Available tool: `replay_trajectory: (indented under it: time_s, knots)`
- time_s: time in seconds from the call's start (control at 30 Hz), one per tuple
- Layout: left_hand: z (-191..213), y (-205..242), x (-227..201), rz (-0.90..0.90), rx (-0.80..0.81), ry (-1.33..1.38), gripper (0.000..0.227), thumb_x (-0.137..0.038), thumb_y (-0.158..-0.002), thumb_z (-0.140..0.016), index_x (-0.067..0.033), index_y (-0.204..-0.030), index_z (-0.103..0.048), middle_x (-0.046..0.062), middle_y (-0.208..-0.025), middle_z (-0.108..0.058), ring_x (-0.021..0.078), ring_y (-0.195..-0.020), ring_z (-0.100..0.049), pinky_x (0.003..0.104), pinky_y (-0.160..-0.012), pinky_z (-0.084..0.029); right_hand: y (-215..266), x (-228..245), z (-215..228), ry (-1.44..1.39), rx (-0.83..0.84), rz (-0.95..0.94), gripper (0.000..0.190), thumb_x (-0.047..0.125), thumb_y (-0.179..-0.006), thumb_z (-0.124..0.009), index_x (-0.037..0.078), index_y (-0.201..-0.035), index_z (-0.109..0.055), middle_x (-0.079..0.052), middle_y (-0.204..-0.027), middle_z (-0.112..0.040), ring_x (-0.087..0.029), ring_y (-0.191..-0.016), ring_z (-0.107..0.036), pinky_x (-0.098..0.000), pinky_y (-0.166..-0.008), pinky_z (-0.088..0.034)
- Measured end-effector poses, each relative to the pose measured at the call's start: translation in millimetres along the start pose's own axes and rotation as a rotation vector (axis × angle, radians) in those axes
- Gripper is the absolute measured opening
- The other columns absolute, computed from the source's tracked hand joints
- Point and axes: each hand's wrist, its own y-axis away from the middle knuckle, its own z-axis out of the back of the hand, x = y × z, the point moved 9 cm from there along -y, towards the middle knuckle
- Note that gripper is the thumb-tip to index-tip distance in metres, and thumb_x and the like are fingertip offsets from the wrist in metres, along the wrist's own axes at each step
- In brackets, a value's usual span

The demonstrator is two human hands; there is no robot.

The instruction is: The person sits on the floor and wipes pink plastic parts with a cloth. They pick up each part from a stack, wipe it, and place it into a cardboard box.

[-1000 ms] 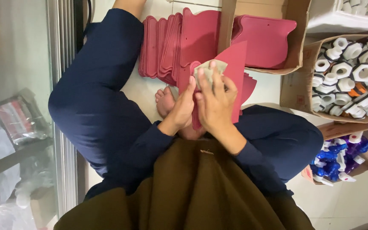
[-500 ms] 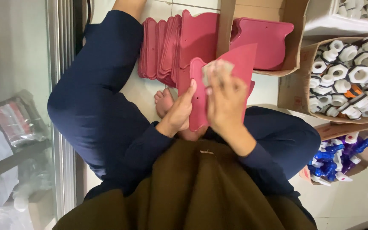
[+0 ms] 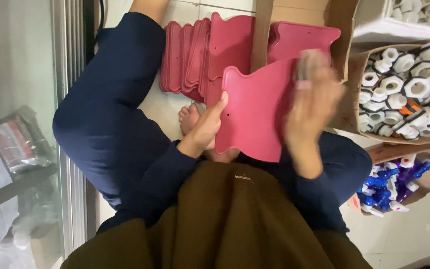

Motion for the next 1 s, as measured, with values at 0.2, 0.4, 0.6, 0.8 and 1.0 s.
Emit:
replay_trajectory:
  time_s: [0.2, 0.4, 0.6, 0.8, 1.0]
  knots:
    - [97, 19, -3, 0.072, -0.780, -1.081, 0.114, -0.089, -0.081, -0.042, 0.0028, -0.148, -0.042, 0.035, -0.142, -0.040, 0.0494, -0.126, -0.044, 0.051, -0.103, -0.038, 98, 32, -120, 0.002, 0.046, 0.330, 0.033, 0.012, -0.101, -0.060, 0.007, -0.131, -0.073, -0.014, -0.132, -0.067, -0.033, -0.098, -0.057, -0.0383, -0.088, -0.049]
    - [-24, 16, -36, -0.268, -0.051, -0.532, 0.076, -0.055, -0.108, -0.030, 0.0091, -0.146, -0.045, 0.029, -0.157, -0.036, 0.0353, -0.151, -0.028, 0.049, -0.127, -0.016, 15, 83, -66, 0.021, 0.082, 0.253, 0.031, 0.012, -0.105, -0.060, 0.008, -0.133, -0.072, -0.012, -0.136, -0.065, -0.032, -0.103, -0.056, -0.0404, -0.091, -0.049]
    - [77, 28, -15, 0.320, -0.673, -0.917, 0.126, -0.098, -0.074, -0.013, -0.0008, -0.150, -0.037, 0.025, -0.152, -0.031, 0.0446, -0.147, -0.020, 0.049, -0.125, -0.013, 57, 90, -92, 0.006, 0.105, 0.368, 0.026, 0.009, -0.101, -0.057, 0.004, -0.119, -0.076, -0.018, -0.124, -0.069, -0.038, -0.092, -0.058, -0.0455, -0.077, -0.050]
    - [73, -22, 14, -0.187, -0.405, 0.366, 0.073, -0.040, -0.094, -0.071, 0.0111, -0.140, -0.044, 0.031, -0.130, -0.059, 0.0331, -0.116, -0.066, 0.050, -0.108, -0.047, 102, 33, -110, -1.097, -0.019, -0.461, 0.026, 0.002, -0.100, -0.050, -0.004, -0.117, -0.069, -0.013, -0.113, -0.068, -0.018, -0.100, -0.061, -0.0257, -0.090, -0.050]
    - [-15, 39, -60, -0.138, -0.574, 0.201, 0.075, -0.045, -0.087, -0.068, 0.0169, -0.128, -0.056, 0.031, -0.118, -0.065, 0.0366, -0.108, -0.067, 0.051, -0.101, -0.052, 34, 44, -51, 0.165, 0.051, 0.128, 0.037, 0.003, -0.101, -0.060, 0.007, -0.137, -0.069, -0.015, -0.143, -0.058, -0.033, -0.106, -0.051, -0.0407, -0.097, -0.044]
